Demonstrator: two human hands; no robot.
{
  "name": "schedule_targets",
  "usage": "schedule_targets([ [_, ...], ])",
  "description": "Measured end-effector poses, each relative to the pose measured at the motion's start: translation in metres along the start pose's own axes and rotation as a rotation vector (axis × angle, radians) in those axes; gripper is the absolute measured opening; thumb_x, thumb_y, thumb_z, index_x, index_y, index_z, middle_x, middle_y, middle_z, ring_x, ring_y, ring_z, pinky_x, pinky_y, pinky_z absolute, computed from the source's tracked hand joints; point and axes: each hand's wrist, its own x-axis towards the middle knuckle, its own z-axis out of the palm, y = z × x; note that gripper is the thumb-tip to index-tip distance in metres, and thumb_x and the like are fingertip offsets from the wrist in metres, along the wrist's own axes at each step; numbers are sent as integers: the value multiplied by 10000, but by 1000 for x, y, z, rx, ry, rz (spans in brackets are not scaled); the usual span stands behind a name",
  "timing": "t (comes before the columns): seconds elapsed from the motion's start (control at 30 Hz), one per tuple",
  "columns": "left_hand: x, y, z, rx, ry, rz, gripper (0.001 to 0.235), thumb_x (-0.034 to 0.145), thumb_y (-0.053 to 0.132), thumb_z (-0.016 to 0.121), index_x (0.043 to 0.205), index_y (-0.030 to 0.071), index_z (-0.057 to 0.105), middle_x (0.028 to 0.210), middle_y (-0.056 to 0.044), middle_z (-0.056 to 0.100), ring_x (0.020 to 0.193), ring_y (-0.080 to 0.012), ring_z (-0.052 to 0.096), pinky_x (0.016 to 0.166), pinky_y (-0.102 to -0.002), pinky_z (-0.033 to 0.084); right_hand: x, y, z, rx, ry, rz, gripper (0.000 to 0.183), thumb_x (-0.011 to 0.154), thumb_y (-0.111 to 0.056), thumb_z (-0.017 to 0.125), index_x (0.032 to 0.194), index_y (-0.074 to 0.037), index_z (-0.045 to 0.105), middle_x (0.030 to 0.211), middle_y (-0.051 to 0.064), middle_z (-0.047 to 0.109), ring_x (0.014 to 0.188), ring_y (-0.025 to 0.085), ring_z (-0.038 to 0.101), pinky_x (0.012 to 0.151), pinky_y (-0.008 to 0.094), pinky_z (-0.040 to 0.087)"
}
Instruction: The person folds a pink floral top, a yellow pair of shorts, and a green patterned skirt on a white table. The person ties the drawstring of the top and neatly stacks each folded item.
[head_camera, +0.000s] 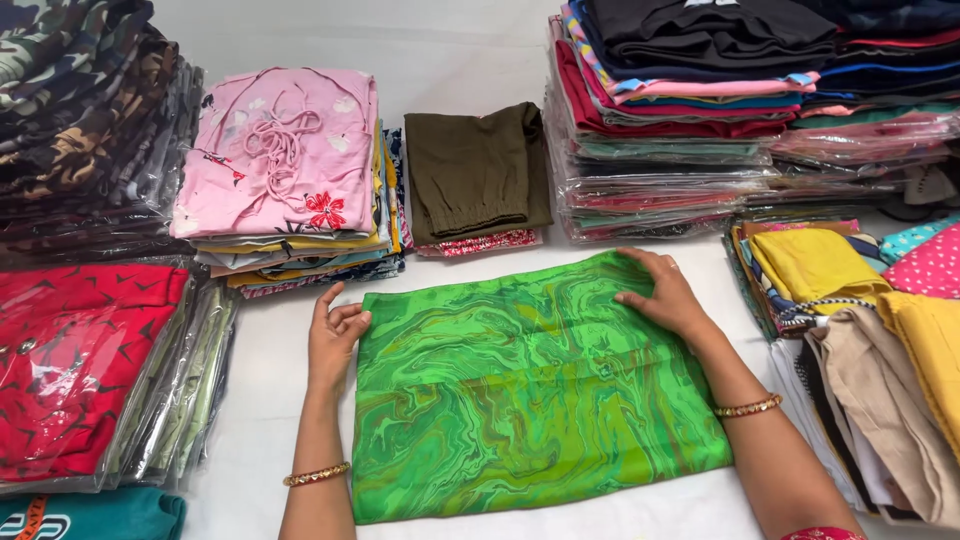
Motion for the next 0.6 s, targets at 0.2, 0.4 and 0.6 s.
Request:
schedule_targets([
  [0.2,-14,35,35,98,-50,-35,866,815,-22,762,1552,170,351,1170,-162,673,1005,-184,660,879,-307,547,1,-24,-9,27,-99,-81,770,732,-179,877,1427,-184,546,1393,114,628,1274,312,602,1069,403,474],
  [0.4,-20,49,40,90,-110,18,848,801,-115,729,1542,156,417,1247,-130,672,1077,-175,674,943,-310,543,2,-22,-12,198,-191,101,742,727,-73,840,1410,-202,579,1350,48,671,1214,218,647,1054,346,496],
  [0.6,-24,59,42,-73,-109,-71,846,826,-162,642,1566,169,399,1089,-126,732,951,-162,709,827,-307,592,2,-12,-11,454,-161,146,715,738,55,792,1389,-170,599,1300,32,675,1165,158,635,1027,306,500],
])
